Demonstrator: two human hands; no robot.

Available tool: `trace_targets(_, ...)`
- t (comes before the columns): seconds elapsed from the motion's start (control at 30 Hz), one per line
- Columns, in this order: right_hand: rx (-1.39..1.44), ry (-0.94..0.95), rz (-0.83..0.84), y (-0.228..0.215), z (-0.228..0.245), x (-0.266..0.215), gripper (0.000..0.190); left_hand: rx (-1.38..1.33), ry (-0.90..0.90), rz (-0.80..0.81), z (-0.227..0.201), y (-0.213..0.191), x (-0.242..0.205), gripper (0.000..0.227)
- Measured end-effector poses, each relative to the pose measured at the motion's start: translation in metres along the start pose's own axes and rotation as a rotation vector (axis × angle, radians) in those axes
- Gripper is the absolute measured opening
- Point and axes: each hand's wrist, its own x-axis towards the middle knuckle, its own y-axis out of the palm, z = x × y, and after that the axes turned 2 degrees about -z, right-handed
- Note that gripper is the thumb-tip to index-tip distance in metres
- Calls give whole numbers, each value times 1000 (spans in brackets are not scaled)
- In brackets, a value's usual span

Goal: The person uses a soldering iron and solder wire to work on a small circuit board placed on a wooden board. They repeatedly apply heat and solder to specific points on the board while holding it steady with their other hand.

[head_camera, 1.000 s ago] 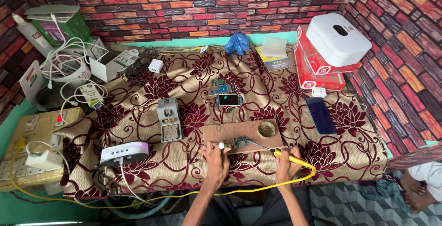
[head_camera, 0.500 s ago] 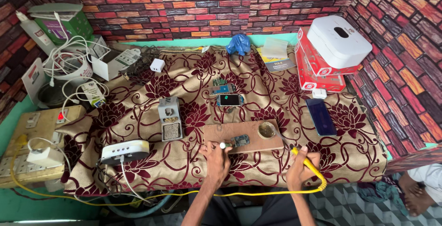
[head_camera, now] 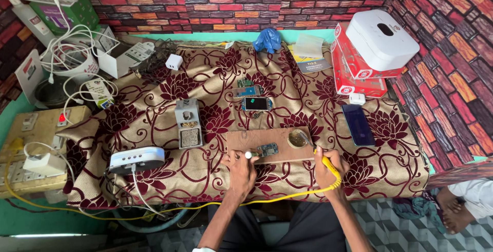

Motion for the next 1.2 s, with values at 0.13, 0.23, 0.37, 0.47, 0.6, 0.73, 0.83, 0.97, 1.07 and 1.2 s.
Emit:
trace_targets(0.13,-45,12,35,2,0,6,32,-18,-39,-10,0,1,1,17)
trace_targets(0.23,-52,78,62,-2,1,8,36,-30,-60,-17,3,5,1,17)
trace_targets(0.37,-34,122,-33,-13,9,10,37,-3,-59,-34,5,11,1,7)
trace_targets(0.47,-56,109,-107,-11,17,16,37,8,-30,-55,0,4,2,10)
trace_targets(0.6,-8,191,-43,-3,20,25,38,-36,3,-70,-7,-7,8,14)
trace_targets(0.73,9,192,-3,0,14,23,39,-71,-21,-65,-7,-7,8,18)
trace_targets(0.83,95,317,-38,-1,8,13,42,-102,-70,-15,0,0,3,17)
trace_targets(0.97,378,470,-256,-3,-4,2,39,6,-44,-58,6,12,-4,15)
trace_targets(1.07,615,671,-438,-5,-20,-4,38,-6,-48,-45,9,13,-4,14)
trace_targets(1.2,1002,1045,-576,0,-46,-27,21,-51,-78,-29,6,9,-2,12)
